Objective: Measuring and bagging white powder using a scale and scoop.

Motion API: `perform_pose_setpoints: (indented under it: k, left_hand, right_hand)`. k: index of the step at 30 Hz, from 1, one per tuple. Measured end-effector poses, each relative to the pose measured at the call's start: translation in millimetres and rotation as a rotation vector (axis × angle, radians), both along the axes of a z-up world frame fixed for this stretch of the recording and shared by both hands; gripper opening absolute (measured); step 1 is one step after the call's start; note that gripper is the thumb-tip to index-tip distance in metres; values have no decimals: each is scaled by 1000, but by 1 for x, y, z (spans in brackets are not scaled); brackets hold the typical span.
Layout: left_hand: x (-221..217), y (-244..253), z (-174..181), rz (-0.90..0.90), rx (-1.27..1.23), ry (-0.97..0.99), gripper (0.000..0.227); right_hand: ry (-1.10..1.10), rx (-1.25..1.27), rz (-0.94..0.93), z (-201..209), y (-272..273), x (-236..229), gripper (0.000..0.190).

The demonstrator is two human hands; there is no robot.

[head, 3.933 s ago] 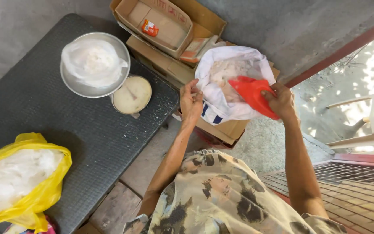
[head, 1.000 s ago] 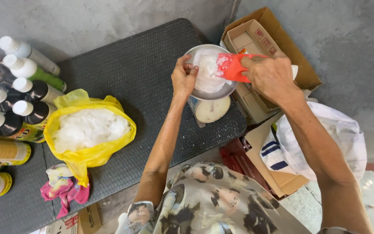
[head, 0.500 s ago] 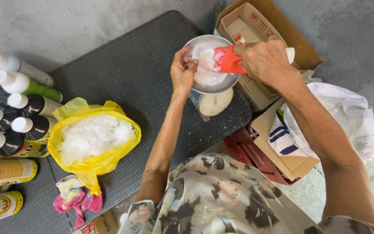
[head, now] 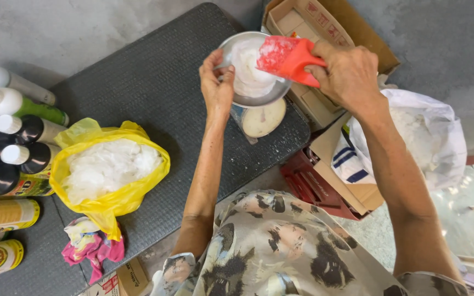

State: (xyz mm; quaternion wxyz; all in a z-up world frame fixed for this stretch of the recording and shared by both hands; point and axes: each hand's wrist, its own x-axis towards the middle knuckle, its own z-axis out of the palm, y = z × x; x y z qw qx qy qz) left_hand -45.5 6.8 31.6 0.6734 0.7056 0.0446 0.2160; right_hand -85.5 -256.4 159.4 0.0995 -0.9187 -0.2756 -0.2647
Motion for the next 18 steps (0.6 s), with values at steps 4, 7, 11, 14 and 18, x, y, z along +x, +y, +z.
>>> perform_pose_setpoints:
  k: [4, 7, 11, 14, 18]
  left_hand:
    - [-14, -19, 10, 35, -22, -67, 46]
    - [-26, -49, 7, 88, -27, -218, 47]
    - [-42, -107, 0, -24, -233, -255, 40]
    - [-54, -158, -19, -184, -259, -227, 41]
    - [-66, -231, -78, -324, -139, -144, 46]
  right_hand:
    - [19, 174, -47, -7, -45, -19, 25]
    - [115, 314, -150, -6, -92, -42, 24]
    - [195, 367, -271, -10, -167, -85, 23]
    - [219, 244, -397, -16, -225, -118, 24]
    - [396, -62, -660, -39, -276, -148, 29]
